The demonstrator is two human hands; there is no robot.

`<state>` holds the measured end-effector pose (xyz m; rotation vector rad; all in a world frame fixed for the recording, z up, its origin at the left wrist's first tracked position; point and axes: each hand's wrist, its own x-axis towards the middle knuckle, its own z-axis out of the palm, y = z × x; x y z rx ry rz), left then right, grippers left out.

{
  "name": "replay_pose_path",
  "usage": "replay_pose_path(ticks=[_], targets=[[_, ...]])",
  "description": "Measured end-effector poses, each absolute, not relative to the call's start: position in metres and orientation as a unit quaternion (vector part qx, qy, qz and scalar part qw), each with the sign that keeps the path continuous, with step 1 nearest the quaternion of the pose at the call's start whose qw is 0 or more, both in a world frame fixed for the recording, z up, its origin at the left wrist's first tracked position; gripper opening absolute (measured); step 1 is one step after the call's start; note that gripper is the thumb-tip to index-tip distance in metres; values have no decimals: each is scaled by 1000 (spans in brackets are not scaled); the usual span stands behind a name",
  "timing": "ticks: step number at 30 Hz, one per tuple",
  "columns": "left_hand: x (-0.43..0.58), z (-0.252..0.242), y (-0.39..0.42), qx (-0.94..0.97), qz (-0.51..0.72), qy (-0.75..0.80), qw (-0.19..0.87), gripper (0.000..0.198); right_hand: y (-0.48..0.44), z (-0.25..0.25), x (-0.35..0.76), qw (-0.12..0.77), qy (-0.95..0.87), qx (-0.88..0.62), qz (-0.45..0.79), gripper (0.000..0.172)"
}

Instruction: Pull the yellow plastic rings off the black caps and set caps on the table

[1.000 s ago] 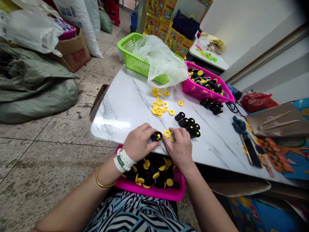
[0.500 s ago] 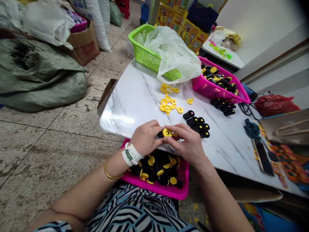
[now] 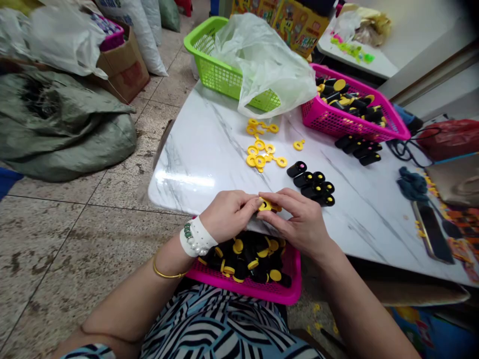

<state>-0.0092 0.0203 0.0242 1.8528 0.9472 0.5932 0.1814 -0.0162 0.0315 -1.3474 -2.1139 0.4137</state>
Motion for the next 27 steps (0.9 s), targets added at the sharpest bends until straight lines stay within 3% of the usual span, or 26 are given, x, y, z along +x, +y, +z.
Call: replay_pose_path(ticks=[3,12,19,21,27], targets=[[-13,22,20,791,225,342,455,25,-16,29,186,295,-789,-509,175,30],[2,14,7,799,256,412,356,29,-20,34,184,292,-801,-500,151,27],[0,13,6,801,247,425,342,27,-23,37,180,281,-796,-511,160,25],[-4,16,8,793,244,414,375,25,-22,38,180,284,-792,-514,169,25],[-9,29,16,645,160,358,656,31,-21,35,181,278,-792,-513,179,25]])
